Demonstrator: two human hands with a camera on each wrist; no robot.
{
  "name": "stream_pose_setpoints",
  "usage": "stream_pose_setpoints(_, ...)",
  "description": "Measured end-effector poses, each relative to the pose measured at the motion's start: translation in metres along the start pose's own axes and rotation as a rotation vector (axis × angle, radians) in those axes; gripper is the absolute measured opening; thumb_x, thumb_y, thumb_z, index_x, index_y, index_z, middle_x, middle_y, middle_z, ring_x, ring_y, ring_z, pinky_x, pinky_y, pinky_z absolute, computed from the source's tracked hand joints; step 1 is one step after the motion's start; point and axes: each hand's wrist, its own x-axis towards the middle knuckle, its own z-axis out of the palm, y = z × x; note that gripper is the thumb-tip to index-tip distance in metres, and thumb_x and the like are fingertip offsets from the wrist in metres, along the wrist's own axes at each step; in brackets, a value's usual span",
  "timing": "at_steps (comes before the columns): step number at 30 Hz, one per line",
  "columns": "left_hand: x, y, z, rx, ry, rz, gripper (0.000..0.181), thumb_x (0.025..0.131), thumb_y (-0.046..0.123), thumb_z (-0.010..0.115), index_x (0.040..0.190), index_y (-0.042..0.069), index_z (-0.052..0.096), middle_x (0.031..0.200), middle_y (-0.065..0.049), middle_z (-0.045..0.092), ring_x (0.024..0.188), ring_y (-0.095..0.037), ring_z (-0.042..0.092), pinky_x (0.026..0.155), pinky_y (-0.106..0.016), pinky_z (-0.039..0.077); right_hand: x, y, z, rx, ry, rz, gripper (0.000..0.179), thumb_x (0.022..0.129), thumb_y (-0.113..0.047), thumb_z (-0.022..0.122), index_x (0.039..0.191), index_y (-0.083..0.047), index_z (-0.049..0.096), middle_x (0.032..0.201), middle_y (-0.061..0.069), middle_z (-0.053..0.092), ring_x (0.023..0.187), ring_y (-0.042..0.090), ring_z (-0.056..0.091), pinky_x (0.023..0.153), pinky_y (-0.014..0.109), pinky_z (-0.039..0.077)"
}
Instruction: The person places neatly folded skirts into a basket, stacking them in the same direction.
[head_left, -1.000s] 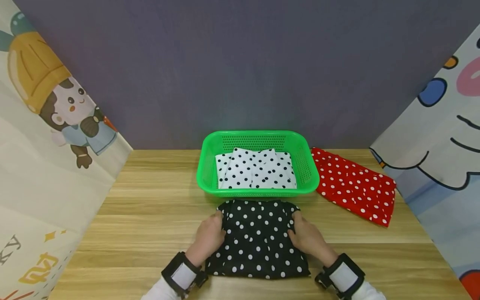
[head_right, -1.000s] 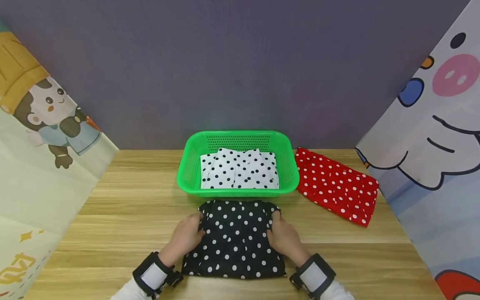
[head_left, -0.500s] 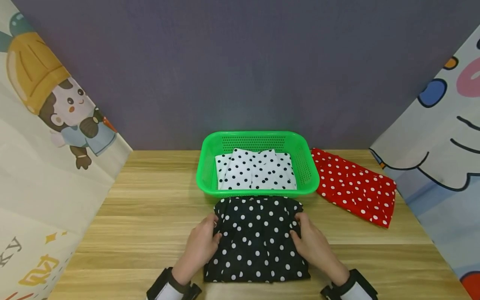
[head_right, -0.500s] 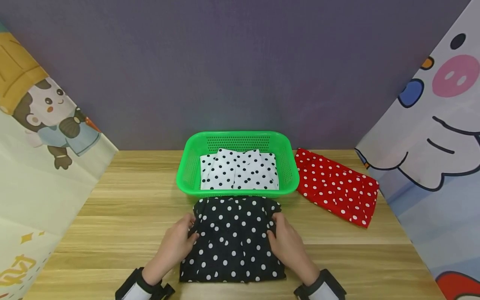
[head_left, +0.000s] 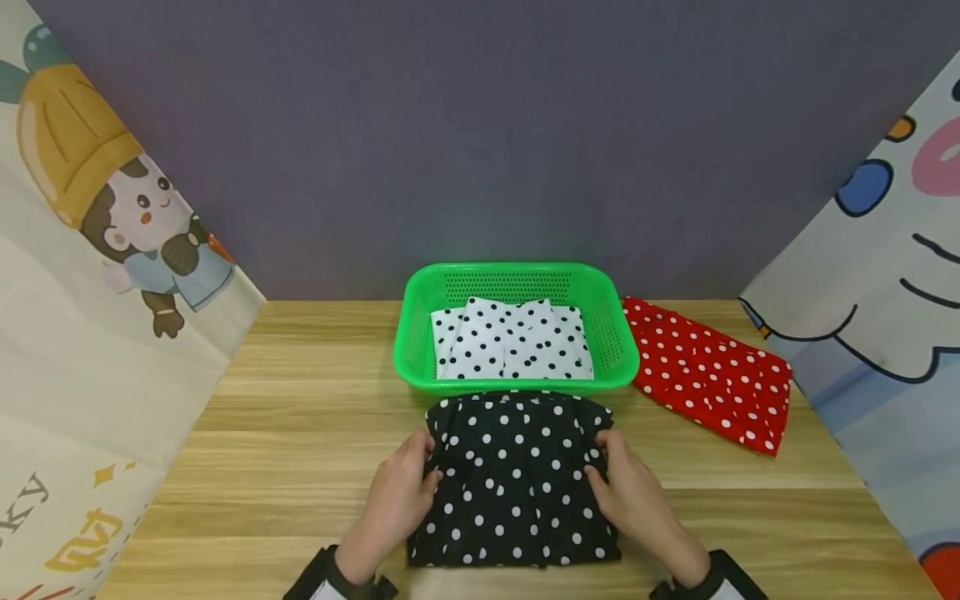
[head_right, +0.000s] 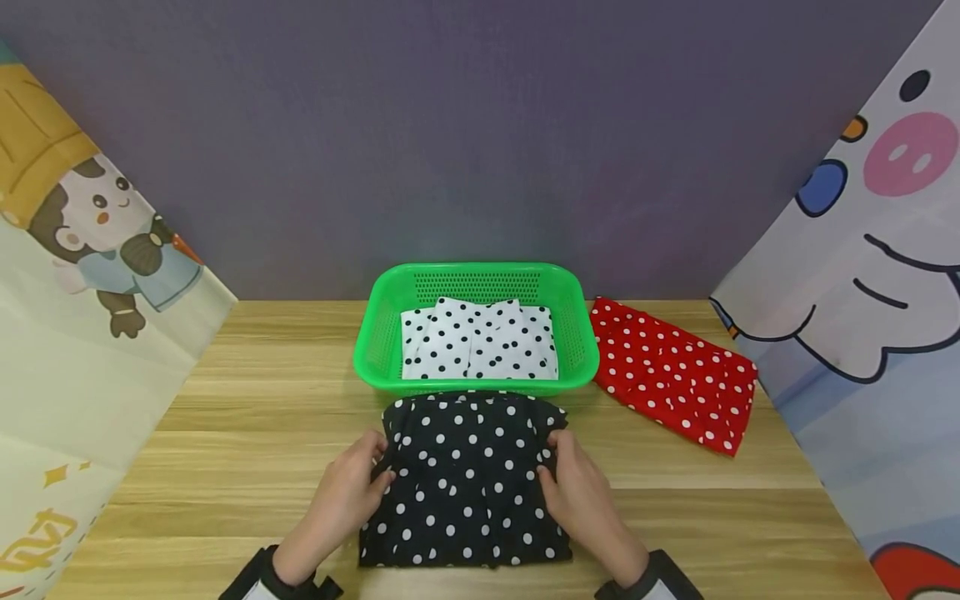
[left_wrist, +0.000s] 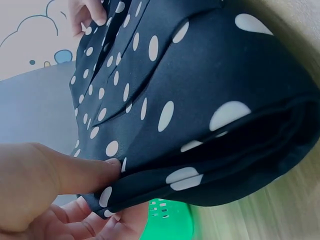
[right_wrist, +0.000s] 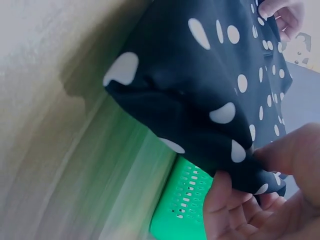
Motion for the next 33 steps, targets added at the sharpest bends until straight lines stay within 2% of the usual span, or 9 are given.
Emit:
stream_pose_setpoints(9,0.004,0.003,-0.003,0.000,0.079,0.051,0.037,0.067,0.000,0.076,0.093,0.008,0.050,0.080,-0.004,0.057,0.068,-0.017,0.056,0.056,-0.030,0.047,0.005,-0.003,-0.007,0.010,0.056,-0.024,0.044,0.076,-0.003,0.070,0.110,-0.002,0.042,0.107,0.020,0.059,0.087,0.025,0.061,0.073,0.043,0.053)
stream_pose_setpoints(14,0.013,0.002,-0.004,-0.007,0.112,0.074,0.037,0.068,-0.001,0.076,0.093,0.007,0.050,0.079,-0.006,0.057,0.067,-0.020,0.056,0.055,-0.032,0.045,0.013,-0.003,-0.011,0.025,0.084,-0.052,0.044,0.077,-0.002,0.069,0.111,-0.002,0.041,0.107,0.021,0.058,0.083,0.025,0.061,0.064,0.038,0.054)
stream_pose_setpoints(16,0.017,0.002,-0.004,-0.009,0.114,0.071,0.036,0.069,0.000,0.076,0.093,0.006,0.050,0.079,-0.007,0.057,0.067,-0.021,0.057,0.055,-0.032,0.045,0.016,-0.003,-0.011,0.023,0.105,-0.069,0.045,0.077,-0.002,0.069,0.112,-0.002,0.042,0.107,0.021,0.060,0.081,0.024,0.061,0.062,0.038,0.054)
stream_pose_setpoints(24,0.033,0.002,-0.007,-0.024,0.122,0.067,0.036,0.069,0.000,0.075,0.095,0.006,0.050,0.080,-0.009,0.060,0.069,-0.023,0.059,0.057,-0.034,0.048,0.032,-0.002,-0.014,0.017,0.181,-0.162,0.046,0.075,0.002,0.070,0.111,0.001,0.042,0.103,0.021,0.058,0.085,0.029,0.061,0.067,0.044,0.054)
stream_pose_setpoints(33,0.049,0.006,-0.018,-0.043,0.090,0.045,0.034,0.071,0.000,0.074,0.097,0.005,0.052,0.083,-0.011,0.062,0.072,-0.024,0.061,0.059,-0.035,0.050,0.049,-0.006,-0.025,0.017,0.129,-0.155,0.042,0.079,-0.001,0.066,0.112,0.003,0.041,0.102,0.023,0.057,0.082,0.028,0.058,0.070,0.044,0.054)
